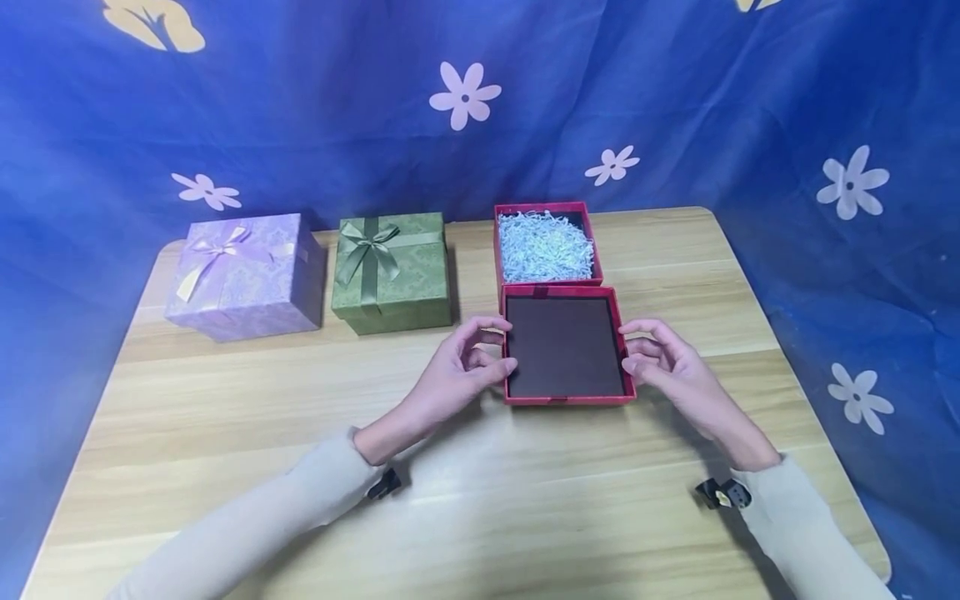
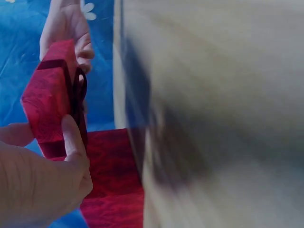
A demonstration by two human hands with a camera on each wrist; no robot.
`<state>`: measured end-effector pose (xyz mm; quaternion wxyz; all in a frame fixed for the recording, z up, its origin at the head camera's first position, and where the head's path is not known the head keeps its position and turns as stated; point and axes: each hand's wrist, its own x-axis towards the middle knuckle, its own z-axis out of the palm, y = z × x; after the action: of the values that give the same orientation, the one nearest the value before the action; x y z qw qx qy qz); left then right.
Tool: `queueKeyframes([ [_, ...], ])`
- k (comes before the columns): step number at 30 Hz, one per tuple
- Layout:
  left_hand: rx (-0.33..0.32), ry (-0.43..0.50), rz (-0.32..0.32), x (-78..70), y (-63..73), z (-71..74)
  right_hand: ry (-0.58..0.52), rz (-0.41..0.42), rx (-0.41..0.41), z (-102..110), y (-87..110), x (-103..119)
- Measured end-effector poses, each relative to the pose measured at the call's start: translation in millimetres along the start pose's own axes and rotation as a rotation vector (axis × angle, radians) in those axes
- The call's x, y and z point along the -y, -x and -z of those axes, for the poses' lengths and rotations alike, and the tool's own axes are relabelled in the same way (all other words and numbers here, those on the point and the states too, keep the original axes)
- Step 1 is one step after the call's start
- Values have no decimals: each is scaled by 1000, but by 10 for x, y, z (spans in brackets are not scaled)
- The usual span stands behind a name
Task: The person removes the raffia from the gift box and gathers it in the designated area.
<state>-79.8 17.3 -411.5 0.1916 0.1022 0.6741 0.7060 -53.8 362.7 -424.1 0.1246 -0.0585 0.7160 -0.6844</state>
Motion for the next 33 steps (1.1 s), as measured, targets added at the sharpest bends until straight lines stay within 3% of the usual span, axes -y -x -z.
queueKeyframes([
  [8,12,-50,51,162,4,-3,33,23,72,35,-50,-220],
  [18,17,-96,72,349,-87,9,139,-69,61,-13,-177,-342],
  [26,17,-237,138,912,-302,92,256,-98,25,-86,-214,-289],
  [28,25,-246,145,919,-305,92,278,-104,19,-102,-216,-262],
  [33,25,-218,96,721,-213,52,295,-114,0,-124,-238,-234],
])
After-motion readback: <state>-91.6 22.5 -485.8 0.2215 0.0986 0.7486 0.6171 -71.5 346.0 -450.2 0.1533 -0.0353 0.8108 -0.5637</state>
